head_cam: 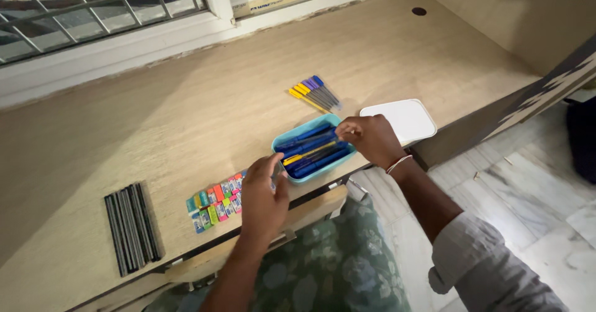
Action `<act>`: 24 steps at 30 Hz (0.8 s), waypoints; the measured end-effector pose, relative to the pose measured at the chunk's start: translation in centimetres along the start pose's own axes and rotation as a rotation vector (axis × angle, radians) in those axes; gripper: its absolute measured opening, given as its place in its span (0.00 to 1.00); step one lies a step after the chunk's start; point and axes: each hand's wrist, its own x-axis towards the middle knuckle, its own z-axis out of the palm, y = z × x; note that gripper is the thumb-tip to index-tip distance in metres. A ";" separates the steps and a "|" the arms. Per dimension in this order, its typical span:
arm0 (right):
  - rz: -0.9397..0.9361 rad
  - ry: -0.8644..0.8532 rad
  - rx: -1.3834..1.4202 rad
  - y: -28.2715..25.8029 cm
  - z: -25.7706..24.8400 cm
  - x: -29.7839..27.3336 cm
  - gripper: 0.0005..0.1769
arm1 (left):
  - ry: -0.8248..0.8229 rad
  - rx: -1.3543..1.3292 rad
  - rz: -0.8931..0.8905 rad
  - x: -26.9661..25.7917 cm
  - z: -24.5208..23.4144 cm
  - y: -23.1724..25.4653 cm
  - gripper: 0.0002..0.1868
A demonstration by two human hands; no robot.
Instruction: The person organizes pens and small colorful boxes on a low table. They place pens into a light blue container, close it with a lid, and store the container in a drawer. They then open another drawer and place the lid inside.
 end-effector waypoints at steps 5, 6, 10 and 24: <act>0.022 0.078 0.096 1.2 -0.5 1.4 0.06 | -0.011 -0.034 -0.039 1.8 0.3 -1.4 0.18; 0.031 0.105 0.109 1.5 -0.5 1.8 0.06 | 0.001 -0.035 -0.010 2.4 0.4 -2.0 0.17; 0.073 0.096 0.082 2.8 -0.6 3.4 0.07 | -0.004 -0.011 0.045 6.4 1.4 -4.5 0.16; 0.192 -0.033 0.019 4.3 2.0 6.1 0.13 | -0.336 -0.150 -0.267 18.3 10.2 -14.0 0.18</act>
